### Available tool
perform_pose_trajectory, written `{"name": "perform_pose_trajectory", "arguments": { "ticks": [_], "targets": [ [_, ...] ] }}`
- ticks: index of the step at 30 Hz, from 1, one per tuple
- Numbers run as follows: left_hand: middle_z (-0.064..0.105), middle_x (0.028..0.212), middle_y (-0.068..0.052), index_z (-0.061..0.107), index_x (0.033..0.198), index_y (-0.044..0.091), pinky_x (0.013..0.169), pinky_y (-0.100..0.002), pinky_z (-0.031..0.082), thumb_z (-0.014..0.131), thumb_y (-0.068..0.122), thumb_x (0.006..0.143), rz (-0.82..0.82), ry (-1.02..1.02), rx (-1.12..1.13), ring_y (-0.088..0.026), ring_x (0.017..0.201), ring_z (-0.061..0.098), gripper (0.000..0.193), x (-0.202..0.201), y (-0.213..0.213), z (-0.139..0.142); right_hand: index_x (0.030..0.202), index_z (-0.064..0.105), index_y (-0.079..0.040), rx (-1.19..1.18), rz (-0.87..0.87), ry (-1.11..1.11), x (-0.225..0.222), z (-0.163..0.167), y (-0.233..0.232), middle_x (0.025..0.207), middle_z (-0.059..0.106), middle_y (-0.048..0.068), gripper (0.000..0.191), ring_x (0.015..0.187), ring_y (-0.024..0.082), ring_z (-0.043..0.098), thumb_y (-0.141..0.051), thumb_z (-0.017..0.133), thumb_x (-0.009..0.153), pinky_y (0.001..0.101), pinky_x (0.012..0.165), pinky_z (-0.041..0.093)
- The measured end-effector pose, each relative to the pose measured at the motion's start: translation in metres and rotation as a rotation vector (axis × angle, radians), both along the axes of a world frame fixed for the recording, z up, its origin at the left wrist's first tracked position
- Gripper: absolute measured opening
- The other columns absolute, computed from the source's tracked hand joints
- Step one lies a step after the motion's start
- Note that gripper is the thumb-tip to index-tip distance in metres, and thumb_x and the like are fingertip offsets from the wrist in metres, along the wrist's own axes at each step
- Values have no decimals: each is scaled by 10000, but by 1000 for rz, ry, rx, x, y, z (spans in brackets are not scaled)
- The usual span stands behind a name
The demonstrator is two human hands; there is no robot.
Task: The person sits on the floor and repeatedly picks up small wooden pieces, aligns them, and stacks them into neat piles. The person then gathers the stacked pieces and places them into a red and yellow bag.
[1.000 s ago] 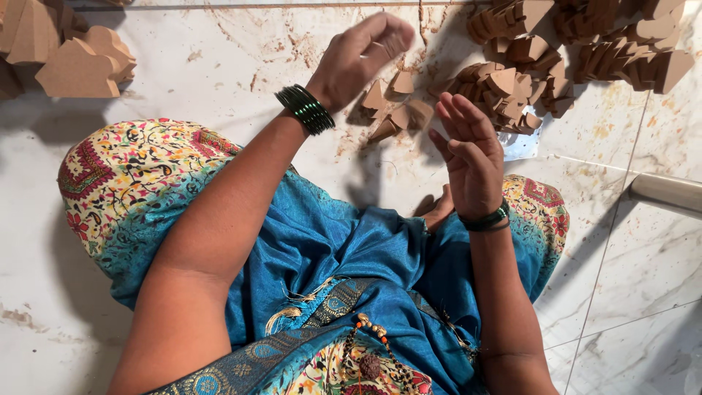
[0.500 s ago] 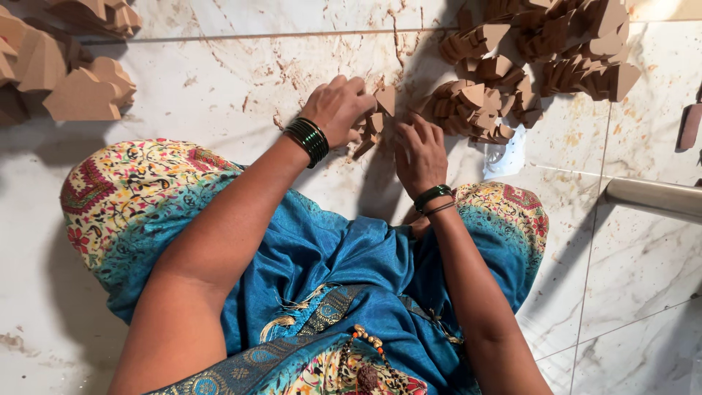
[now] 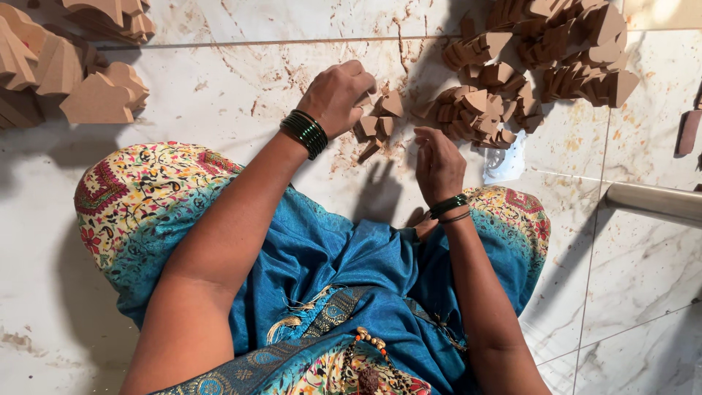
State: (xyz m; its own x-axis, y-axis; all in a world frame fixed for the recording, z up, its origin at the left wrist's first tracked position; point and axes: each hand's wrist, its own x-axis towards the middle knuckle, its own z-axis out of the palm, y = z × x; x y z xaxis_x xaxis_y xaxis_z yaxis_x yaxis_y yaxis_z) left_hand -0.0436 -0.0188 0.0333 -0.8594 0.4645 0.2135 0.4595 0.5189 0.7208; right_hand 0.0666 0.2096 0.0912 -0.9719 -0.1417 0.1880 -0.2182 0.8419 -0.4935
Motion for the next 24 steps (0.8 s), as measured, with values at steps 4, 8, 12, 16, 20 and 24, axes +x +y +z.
{"name": "perform_pose_trajectory", "arguments": {
  "ticks": [4, 8, 12, 16, 20, 24],
  "targets": [
    [663, 963, -126, 708, 953, 64, 774, -431, 563, 840, 75, 707, 6, 2, 116, -326, 873, 679, 280, 1, 2, 1, 1171, 684, -79, 22, -108, -63, -1, -6, 5, 936, 689, 88, 190, 759, 235, 674, -45, 673, 985, 364, 678, 546],
    [659, 986, -141, 707, 952, 60, 808, -420, 576, 783, -34, 695, 5, 34, 14, -330, 898, 679, 284, 4, 4, -9, 1199, 679, -78, 53, 18, -126, -2, -14, 9, 1039, 674, 118, 376, 755, 235, 683, -20, 697, 827, 362, 670, 560],
    [661, 988, -108, 723, 939, 103, 837, -407, 585, 772, -43, 772, 12, -33, -46, -296, 917, 687, 228, 3, 5, -19, 1225, 689, -130, 136, 2, -76, -1, -16, 12, 1031, 672, 68, 327, 806, 242, 682, -23, 694, 915, 371, 722, 563],
    [654, 974, -127, 718, 963, 76, 832, -424, 574, 810, -20, 738, 36, 14, 22, -320, 917, 666, 261, 4, 3, -24, 1263, 676, -88, 104, 19, -44, 0, -12, 11, 1031, 656, 106, 400, 780, 255, 666, -63, 716, 865, 378, 687, 546],
    [654, 1017, -86, 714, 981, 95, 895, -374, 581, 834, 25, 801, -12, -148, -200, -269, 962, 670, 227, 5, 7, -20, 1242, 718, -127, 136, 35, -46, -2, -7, 6, 966, 671, 65, 366, 795, 246, 675, -25, 673, 894, 371, 710, 552],
    [643, 1040, -120, 730, 1061, 95, 864, -419, 555, 878, 26, 675, -9, -17, -49, -335, 980, 638, 419, 7, 6, -15, 1194, 724, -125, 112, -26, -59, 0, -3, 6, 934, 668, 69, 319, 764, 243, 672, -52, 683, 886, 381, 696, 553]
  ]
}}
